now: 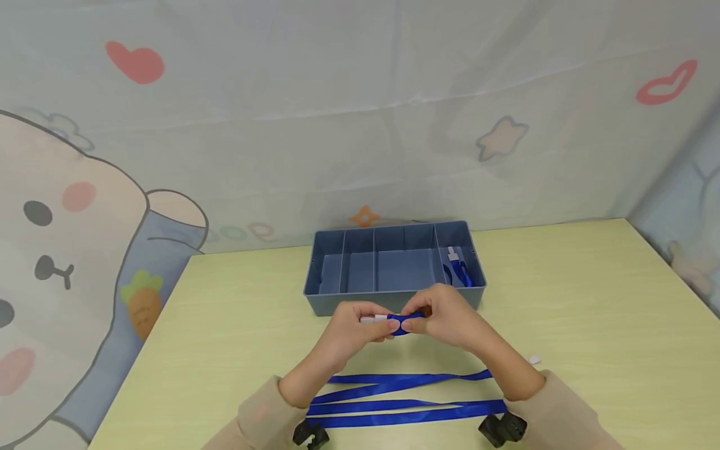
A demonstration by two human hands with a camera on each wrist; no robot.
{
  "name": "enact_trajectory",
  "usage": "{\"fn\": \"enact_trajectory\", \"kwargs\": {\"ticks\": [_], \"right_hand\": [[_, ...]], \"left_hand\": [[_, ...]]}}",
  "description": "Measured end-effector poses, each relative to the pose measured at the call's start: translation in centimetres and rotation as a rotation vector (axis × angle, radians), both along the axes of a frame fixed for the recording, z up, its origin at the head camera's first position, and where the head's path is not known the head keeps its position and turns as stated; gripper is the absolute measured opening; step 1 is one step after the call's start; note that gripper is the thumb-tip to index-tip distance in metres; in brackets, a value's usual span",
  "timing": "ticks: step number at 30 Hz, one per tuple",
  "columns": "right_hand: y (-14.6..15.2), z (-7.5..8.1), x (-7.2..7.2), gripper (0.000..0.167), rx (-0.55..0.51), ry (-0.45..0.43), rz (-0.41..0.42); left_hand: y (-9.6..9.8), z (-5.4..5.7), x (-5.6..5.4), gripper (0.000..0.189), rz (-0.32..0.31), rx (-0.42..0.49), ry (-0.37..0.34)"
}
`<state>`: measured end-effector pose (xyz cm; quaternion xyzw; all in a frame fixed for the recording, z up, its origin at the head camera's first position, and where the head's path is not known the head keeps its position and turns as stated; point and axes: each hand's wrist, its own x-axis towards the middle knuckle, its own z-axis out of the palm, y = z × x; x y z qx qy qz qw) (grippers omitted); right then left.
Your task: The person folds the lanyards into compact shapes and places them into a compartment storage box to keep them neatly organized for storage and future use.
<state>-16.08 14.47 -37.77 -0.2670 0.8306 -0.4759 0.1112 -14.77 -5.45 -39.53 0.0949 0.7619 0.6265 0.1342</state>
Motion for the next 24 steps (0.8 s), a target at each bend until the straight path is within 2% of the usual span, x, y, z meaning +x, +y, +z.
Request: {"fn": "enact_trajectory", "kwargs": {"ticks": [5, 9, 15, 19, 24], "right_hand": [[-0.1, -0.3, -0.1, 0.010, -0.042, -0.042, 0.040], [-0.1, -0.5, -0.4, 0.011, -0.077, -0.060, 0.065], [0.3, -0.6, -0.8, 0.014, -0.115, -0.149, 0.041], [0.6, -0.4, -1.1, 0.018, -0.118, -0.198, 0.017], [1.1, -0.1, -1.5, 0.023, -0.110, -0.215, -0.004]], "left_hand": [[-0.1, -0.2, -0.1, 0.016, 0.007, -0.001, -0.017], [-0.5, -0.3, -0.2, 0.017, -0.017, -0.017, 0.007], [-1.5, -0.1, -0.6, 0.021, -0.040, -0.030, 0.024], [-2.5, 0.2, -1.2, 0.028, 0.014, -0.015, 0.010], [-4.3, 0.6, -2.2, 0.030, 0.145, 0.064, 0.054]]}}
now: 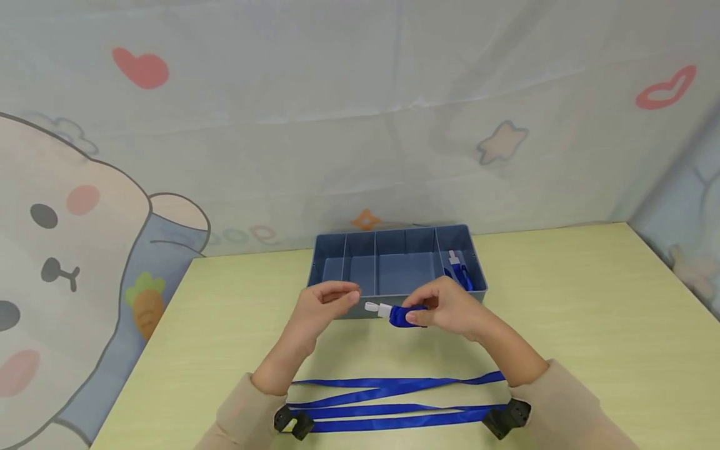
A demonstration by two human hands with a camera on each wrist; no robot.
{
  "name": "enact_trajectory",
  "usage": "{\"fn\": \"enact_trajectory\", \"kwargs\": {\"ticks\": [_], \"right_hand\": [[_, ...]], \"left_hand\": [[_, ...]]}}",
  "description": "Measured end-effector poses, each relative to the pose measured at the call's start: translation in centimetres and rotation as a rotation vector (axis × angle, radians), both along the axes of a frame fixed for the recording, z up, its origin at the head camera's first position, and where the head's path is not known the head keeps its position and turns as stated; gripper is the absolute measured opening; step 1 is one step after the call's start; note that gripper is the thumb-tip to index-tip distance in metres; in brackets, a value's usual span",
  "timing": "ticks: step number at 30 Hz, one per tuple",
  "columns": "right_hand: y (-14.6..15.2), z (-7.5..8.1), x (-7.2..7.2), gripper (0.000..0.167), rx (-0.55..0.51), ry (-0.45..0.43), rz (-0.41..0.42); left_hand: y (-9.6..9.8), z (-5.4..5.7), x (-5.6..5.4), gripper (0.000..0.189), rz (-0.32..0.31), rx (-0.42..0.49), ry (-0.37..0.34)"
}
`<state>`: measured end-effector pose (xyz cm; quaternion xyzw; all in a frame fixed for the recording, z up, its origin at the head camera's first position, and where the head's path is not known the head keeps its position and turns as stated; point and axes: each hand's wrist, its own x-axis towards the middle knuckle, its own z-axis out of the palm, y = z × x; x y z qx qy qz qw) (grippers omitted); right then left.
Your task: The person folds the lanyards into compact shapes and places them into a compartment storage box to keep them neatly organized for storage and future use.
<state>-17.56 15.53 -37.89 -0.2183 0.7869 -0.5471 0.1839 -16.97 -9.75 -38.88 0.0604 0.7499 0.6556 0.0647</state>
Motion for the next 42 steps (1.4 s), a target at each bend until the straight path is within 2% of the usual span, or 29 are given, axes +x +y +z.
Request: {"fn": "enact_trajectory", "kwargs": {"ticks": [4, 7, 10, 13, 18, 24, 34, 40, 41, 42], "right_hand": [[0.4, 0.1, -0.4, 0.024, 0.010, 0.018, -0.005], [0.6, 0.1, -0.7, 0.023, 0.010, 0.022, -0.003], [0.9, 0.0, -0.9, 0.024, 0.012, 0.017, -0.009], [1.0, -0.2, -1.3, 0.023, 0.017, 0.015, -0.013], [0.9, -0.4, -2.0, 0.023, 0.011, 0.009, -0.014], [0.9, -0.5, -2.9, 0.022, 0.015, 0.010, -0.034], [0.7, -0.8, -4.3, 0.022, 0.005, -0.004, -0.076], [0.6, -0.8, -5.0, 0.025, -0.006, -0.009, -0.117], [0.5, -0.8, -5.2, 0.025, -0.004, -0.006, -0.123], [0.4, -0.8, -5.4, 0.025, 0.000, 0.000, -0.131]], "left_hand": [[-1.7, 0.5, -1.1, 0.029, 0.167, 0.096, 0.078], [-3.0, 0.7, -2.0, 0.027, 0.302, 0.119, 0.151], [-4.1, 0.5, -3.0, 0.026, 0.402, 0.063, 0.188], [-4.9, -0.1, -3.8, 0.027, 0.452, -0.006, 0.179], [-5.6, -2.0, -5.0, 0.028, 0.479, -0.112, 0.149], [-5.5, -4.0, -6.0, 0.034, 0.450, -0.249, 0.164], [-4.9, -5.2, -6.4, 0.025, 0.461, -0.384, 0.234], [-4.6, -5.4, -6.1, 0.025, 0.491, -0.416, 0.272], [-4.8, -5.9, -6.3, 0.024, 0.490, -0.410, 0.301], [-4.8, -5.9, -6.2, 0.024, 0.490, -0.414, 0.310]]}}
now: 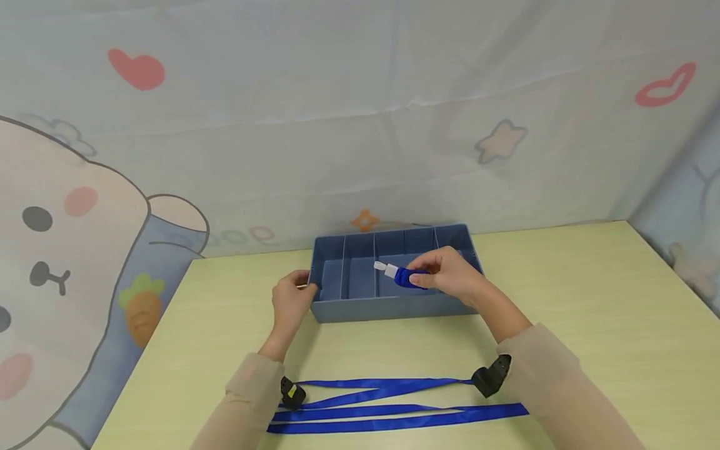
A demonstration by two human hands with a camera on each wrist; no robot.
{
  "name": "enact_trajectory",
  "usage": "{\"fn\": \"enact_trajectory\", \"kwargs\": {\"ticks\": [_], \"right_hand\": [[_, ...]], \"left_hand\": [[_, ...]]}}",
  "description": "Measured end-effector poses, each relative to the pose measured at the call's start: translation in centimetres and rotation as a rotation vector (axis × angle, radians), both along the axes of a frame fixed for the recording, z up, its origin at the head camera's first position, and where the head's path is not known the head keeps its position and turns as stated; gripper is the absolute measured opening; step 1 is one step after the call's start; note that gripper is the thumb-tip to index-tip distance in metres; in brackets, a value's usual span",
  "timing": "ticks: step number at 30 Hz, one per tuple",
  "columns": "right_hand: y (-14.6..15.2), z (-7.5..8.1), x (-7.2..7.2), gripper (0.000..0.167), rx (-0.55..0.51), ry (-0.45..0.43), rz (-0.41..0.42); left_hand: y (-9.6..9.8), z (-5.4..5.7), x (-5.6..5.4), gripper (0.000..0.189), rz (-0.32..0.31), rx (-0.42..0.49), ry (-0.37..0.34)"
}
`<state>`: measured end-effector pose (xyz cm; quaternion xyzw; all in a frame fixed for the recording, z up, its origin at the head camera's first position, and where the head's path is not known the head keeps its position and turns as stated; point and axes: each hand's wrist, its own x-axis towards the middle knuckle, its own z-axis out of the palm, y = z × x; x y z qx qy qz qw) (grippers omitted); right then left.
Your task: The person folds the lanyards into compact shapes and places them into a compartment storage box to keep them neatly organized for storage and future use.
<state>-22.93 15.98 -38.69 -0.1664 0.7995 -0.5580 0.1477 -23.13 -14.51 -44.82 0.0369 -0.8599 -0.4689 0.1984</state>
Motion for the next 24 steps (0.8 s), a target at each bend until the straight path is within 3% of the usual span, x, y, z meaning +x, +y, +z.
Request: {"fn": "enact_trajectory", "kwargs": {"ticks": [5, 6, 10, 17, 24], "right_hand": [[-0.5, -0.1, -1.2, 0.024, 0.048, 0.037, -0.042], [-0.6, -0.2, -1.5, 0.023, 0.061, 0.045, -0.050], [-1.2, -0.9, -2.6, 0.022, 0.107, 0.109, -0.065], [-2.0, -2.2, -4.5, 0.016, 0.256, 0.261, -0.099], [-2.8, -2.9, -5.8, 0.012, 0.398, 0.376, -0.075]], "left_hand": [[0.3, 0.2, 0.5, 0.024, -0.003, -0.005, -0.012], [0.6, 0.8, 0.8, 0.024, 0.005, -0.010, -0.042], [0.7, 0.9, 1.2, 0.024, 0.013, -0.012, -0.074], [0.6, 1.1, 1.4, 0.024, 0.009, -0.016, -0.055], [0.6, 1.0, 1.4, 0.022, 0.008, -0.018, -0.048]]}}
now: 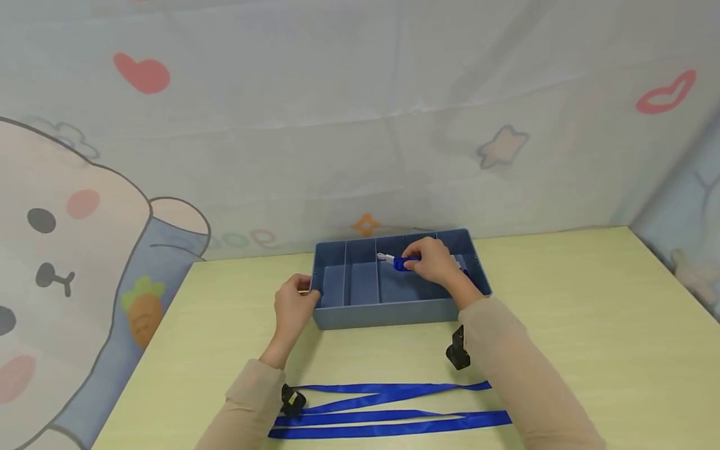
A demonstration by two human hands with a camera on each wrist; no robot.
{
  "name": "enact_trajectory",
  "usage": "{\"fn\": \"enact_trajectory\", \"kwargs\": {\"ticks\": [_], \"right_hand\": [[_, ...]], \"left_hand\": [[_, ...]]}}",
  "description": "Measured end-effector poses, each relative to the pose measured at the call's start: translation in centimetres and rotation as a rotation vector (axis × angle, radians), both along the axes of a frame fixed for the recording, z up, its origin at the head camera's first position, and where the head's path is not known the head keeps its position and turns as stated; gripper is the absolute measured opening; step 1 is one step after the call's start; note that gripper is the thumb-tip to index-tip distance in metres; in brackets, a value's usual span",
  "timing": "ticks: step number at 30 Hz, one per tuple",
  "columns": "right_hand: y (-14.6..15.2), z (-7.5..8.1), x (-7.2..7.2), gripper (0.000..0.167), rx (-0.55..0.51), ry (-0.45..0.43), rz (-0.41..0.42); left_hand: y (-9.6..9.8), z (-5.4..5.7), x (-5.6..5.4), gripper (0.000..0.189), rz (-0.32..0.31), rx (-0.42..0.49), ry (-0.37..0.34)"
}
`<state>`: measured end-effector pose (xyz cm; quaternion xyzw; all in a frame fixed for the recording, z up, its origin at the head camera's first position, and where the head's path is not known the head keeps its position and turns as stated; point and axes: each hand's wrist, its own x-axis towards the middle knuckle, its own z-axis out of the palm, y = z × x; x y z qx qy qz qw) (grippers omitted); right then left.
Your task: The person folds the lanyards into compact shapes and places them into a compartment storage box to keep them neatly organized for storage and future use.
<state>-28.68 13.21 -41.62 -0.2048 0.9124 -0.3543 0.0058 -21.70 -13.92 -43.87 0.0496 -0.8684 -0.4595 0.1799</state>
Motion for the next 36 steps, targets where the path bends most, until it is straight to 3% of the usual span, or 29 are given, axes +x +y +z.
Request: {"fn": "enact_trajectory", "kwargs": {"ticks": [6, 11, 16, 22, 36], "right_hand": [[-0.5, -0.4, -0.8, 0.009, 0.079, 0.021, -0.004], [-0.7, -1.6, -1.0, 0.011, 0.102, 0.014, -0.005], [-1.0, -2.4, -0.8, 0.012, 0.186, 0.028, 0.047], [-1.1, -2.3, -0.6, 0.020, 0.282, 0.015, 0.094], [-1.1, -2.1, -0.7, 0.047, 0.307, -0.081, 0.107]], "left_hand": [[0.3, 0.1, -0.1, 0.021, -0.011, 0.002, 0.001], [0.5, -0.2, -0.2, 0.022, -0.008, 0.000, -0.003], [0.4, -0.2, -0.1, 0.022, 0.000, -0.011, -0.006], [0.5, -0.1, -0.1, 0.022, 0.004, -0.017, -0.005], [0.7, 0.2, -0.2, 0.019, -0.004, -0.027, 0.002]]}}
